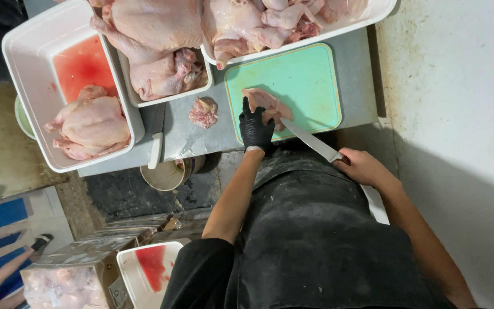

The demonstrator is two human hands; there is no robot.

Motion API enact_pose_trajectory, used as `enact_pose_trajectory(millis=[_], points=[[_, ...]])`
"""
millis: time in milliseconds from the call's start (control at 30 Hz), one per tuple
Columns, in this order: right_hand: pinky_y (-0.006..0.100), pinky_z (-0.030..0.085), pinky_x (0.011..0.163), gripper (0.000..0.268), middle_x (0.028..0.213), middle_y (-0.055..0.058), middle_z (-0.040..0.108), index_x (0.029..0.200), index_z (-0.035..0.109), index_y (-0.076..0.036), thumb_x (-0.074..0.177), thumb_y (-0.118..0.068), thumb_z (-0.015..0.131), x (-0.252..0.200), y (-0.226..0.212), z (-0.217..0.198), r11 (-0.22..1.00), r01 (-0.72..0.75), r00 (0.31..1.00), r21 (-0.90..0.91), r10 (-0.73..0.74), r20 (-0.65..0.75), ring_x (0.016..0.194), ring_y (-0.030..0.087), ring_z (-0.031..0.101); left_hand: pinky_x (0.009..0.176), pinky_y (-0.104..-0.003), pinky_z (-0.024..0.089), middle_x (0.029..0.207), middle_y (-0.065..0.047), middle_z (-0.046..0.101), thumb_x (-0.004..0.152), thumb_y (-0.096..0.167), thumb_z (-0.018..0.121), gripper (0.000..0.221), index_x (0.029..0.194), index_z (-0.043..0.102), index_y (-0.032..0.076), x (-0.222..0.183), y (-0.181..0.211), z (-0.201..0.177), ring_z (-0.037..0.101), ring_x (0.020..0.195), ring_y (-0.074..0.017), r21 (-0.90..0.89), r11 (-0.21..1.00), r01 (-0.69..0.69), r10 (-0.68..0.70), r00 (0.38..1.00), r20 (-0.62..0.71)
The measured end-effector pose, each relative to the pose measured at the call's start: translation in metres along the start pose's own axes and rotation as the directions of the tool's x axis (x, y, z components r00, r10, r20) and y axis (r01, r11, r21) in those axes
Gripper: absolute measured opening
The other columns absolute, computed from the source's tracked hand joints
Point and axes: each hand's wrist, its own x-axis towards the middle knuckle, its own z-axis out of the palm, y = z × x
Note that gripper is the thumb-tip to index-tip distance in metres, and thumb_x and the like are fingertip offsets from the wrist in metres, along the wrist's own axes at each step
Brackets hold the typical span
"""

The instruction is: Trimming and slicing raw chicken breasts on a cutting board using a knife in a food processing facility.

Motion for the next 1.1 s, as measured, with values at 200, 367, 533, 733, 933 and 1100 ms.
enact_pose_trajectory(millis=[200, 367, 533, 733, 933, 1100], points=[[0.051, 0.052, 0.084, 0.055, 0.097, 0.027, 0.074, 0.108, 0.070, -0.008, 0.094, -0.059, 0.059, 0.019, -0.007, 0.004, 0.999, 0.036, 0.996, 0.032, -0.038, 0.077, 0.098, 0.043, 0.070, 0.104, -0.056, 0.059, 0.166, -0.012, 0.032, 0.080, 0.036, 0.080, 0.048, 0.123, 0.067, 0.021, -0.004, -0.002, -0.006, 0.058, 0.130, -0.0457, -0.121, 0.987, 0.110, -0.100, 0.991, 0.085], [0.044, 0.053, 0.062, 0.041, 0.082, 0.023, 0.067, 0.110, 0.069, -0.002, 0.101, -0.040, 0.058, 0.042, -0.011, 0.012, 0.990, 0.021, 0.985, 0.140, -0.044, 0.165, 0.073, 0.036, 0.065, 0.103, -0.052, 0.060, 0.154, -0.004, 0.046, 0.078, 0.042, 0.079, 0.046, 0.120, 0.065, 0.028, 0.009, -0.029, 0.025, 0.060, 0.131, -0.0364, -0.131, 0.984, 0.117, -0.099, 0.985, 0.139], [0.030, 0.043, 0.036, 0.033, 0.063, 0.007, 0.050, 0.104, 0.067, -0.004, 0.102, -0.037, 0.062, 0.069, -0.020, 0.038, 0.884, -0.036, 0.974, 0.467, -0.074, 0.216, 0.042, 0.019, 0.050, 0.105, -0.049, 0.060, 0.150, -0.001, 0.050, 0.078, 0.046, 0.080, 0.046, 0.118, 0.065, 0.030, 0.016, -0.047, 0.039, 0.064, 0.129, -0.0312, -0.172, 0.976, 0.137, -0.110, 0.982, 0.155], [0.028, 0.036, 0.031, 0.030, 0.061, 0.003, 0.043, 0.098, 0.064, -0.008, 0.103, -0.038, 0.063, 0.068, -0.052, 0.044, 0.815, -0.076, 0.968, 0.574, -0.077, 0.238, 0.038, 0.014, 0.042, 0.105, -0.052, 0.060, 0.143, -0.004, 0.053, 0.080, 0.042, 0.080, 0.045, 0.120, 0.065, 0.029, 0.019, -0.060, 0.031, 0.065, 0.127, -0.0354, -0.222, 0.974, 0.050, -0.013, 0.987, 0.163], [0.028, 0.038, 0.035, 0.022, 0.059, 0.001, 0.042, 0.097, 0.063, -0.009, 0.104, -0.029, 0.062, 0.018, -0.069, 0.022, 0.774, 0.034, 0.963, 0.632, -0.195, 0.187, 0.039, 0.011, 0.040, 0.103, -0.046, 0.061, 0.139, -0.002, 0.058, 0.077, 0.043, 0.083, 0.042, 0.112, 0.066, 0.027, 0.016, -0.074, 0.031, 0.068, 0.123, -0.0303, -0.243, 0.969, 0.049, -0.016, 0.991, 0.137], [0.027, 0.033, 0.039, 0.017, 0.061, 0.002, 0.037, 0.096, 0.060, -0.006, 0.105, -0.021, 0.057, -0.046, -0.134, -0.032, 0.810, 0.015, 0.992, 0.587, -0.084, 0.091, 0.044, 0.011, 0.035, 0.099, -0.050, 0.062, 0.142, -0.009, 0.060, 0.077, 0.039, 0.084, 0.045, 0.115, 0.066, 0.022, 0.017, -0.078, 0.027, 0.070, 0.118, -0.0372, -0.369, 0.928, 0.046, 0.008, 0.990, 0.144]])
